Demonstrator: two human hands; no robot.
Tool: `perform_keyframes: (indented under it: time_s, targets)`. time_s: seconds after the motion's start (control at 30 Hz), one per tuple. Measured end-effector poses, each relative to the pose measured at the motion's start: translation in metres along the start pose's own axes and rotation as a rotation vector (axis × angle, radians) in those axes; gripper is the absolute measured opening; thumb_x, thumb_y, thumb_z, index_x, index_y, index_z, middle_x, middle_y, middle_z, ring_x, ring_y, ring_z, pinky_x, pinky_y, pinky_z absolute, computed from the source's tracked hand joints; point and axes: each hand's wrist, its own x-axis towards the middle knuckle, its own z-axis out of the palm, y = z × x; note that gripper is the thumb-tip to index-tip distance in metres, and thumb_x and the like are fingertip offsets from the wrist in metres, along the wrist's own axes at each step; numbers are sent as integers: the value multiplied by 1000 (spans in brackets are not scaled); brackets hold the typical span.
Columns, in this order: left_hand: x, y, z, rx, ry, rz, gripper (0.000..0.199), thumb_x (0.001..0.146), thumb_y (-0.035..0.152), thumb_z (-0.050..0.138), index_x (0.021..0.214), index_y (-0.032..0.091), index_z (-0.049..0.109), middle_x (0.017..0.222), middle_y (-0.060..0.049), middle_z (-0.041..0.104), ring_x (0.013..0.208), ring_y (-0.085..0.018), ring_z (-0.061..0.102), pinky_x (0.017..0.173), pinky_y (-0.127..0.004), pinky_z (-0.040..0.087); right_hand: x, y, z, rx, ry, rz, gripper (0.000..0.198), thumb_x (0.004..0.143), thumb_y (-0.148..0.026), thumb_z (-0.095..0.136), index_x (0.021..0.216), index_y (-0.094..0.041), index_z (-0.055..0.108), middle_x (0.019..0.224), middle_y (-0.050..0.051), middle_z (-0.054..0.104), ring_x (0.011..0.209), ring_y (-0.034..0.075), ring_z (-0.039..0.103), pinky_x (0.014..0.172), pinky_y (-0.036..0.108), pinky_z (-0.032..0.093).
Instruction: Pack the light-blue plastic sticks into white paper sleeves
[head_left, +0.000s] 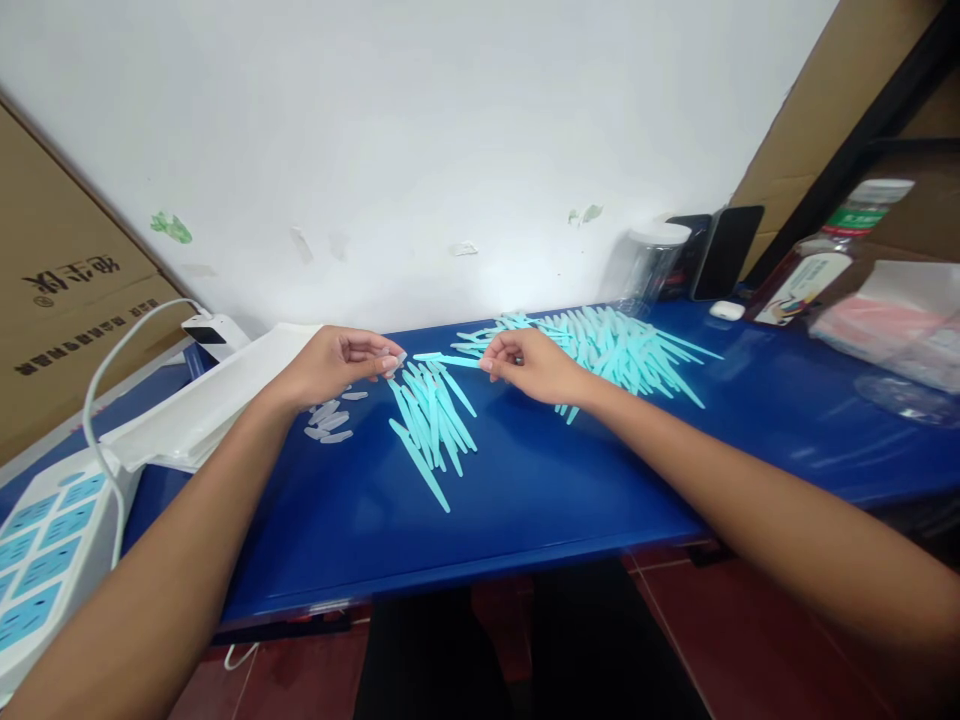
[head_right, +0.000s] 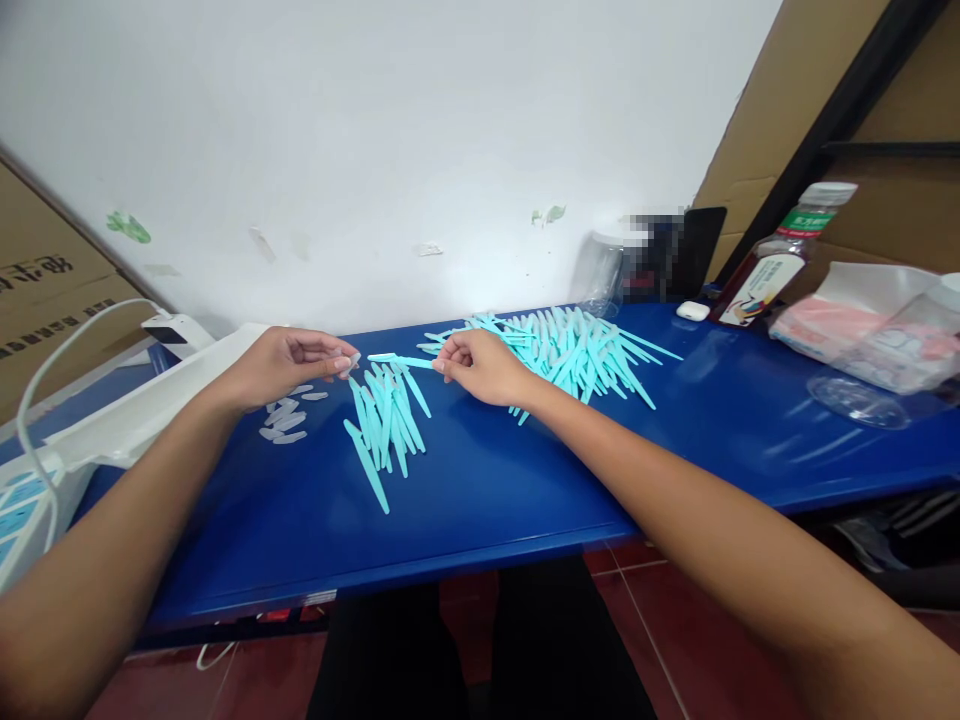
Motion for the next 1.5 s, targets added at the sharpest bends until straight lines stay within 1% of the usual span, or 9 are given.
perform_keyframes:
  time_s: [0.1, 0.17, 0.53, 0.7, 0.87, 1.03, 1.33, 1.4, 1.5]
  targets:
    - [0, 2, 6, -62, 4, -2, 55, 76, 53, 89, 122, 22, 82, 85, -9, 80, 78, -26, 76, 74, -40, 64, 1, 0, -1, 1, 13, 19, 15, 90, -31, 70, 84, -18, 69, 73, 5, 75, 70, 18, 68, 70, 30, 51]
    - [1, 1, 9, -108, 17, -20, 59, 76, 52, 90, 124, 19, 80, 82, -10, 79, 76, -27, 75, 71, -40, 63, 1, 0, -1, 4, 7, 21, 15, 90, -30, 70, 83, -17, 68, 73, 5, 75, 69, 17, 68, 70, 30, 51]
    - [7, -17, 18, -337, 132, -136, 50, 70, 47, 96, 104, 16, 78, 107, -15, 82, 93, -26, 79, 69, -30, 62, 0, 2, 0, -1, -40, 18, 17, 92, -31, 70, 82, -18, 68, 75, 5, 76, 70, 17, 69, 69, 29, 50]
    - [7, -12, 22, -324, 109, -144, 49, 70, 50, 96, 101, 16, 79, 110, -16, 82, 88, -24, 79, 66, -30, 61, 1, 2, -2, 13, 3, -8, 15, 91, -31, 71, 83, -18, 69, 74, 5, 76, 69, 17, 69, 70, 30, 51]
    - [7, -14, 23, -317, 126, -165, 50, 71, 52, 95, 103, 16, 80, 108, -16, 82, 87, -24, 79, 70, -32, 62, 1, 1, -3, 8, 21, -13, 15, 92, -31, 70, 85, -17, 70, 75, 5, 76, 71, 17, 69, 70, 30, 51]
    - [6, -15, 21, -278, 77, -159, 48, 75, 53, 92, 104, 17, 81, 108, -15, 82, 86, -23, 79, 73, -32, 63, 2, 1, -4, 1, 48, -25, 16, 91, -32, 70, 85, -17, 69, 76, 5, 76, 71, 18, 68, 72, 31, 51]
    - [1, 2, 39, -199, 17, -109, 45, 76, 54, 90, 98, 17, 79, 92, -12, 83, 80, -26, 79, 69, -35, 62, 0, -1, 5, 0, 15, -88, 17, 91, -33, 71, 84, -18, 72, 76, 5, 76, 71, 17, 67, 68, 30, 49]
    - [1, 5, 39, -185, 33, -117, 48, 77, 55, 89, 103, 17, 77, 95, -13, 83, 78, -25, 79, 64, -33, 61, 3, 1, -2, -30, 50, -54, 17, 92, -32, 70, 85, -17, 72, 76, 5, 76, 71, 17, 67, 69, 30, 49]
    - [3, 4, 31, -173, 132, -137, 54, 80, 57, 86, 115, 17, 73, 105, -15, 83, 67, -21, 75, 51, -27, 52, 9, 12, -23, -186, 217, 77, 15, 92, -30, 69, 87, -17, 73, 78, 6, 77, 73, 19, 67, 71, 31, 49]
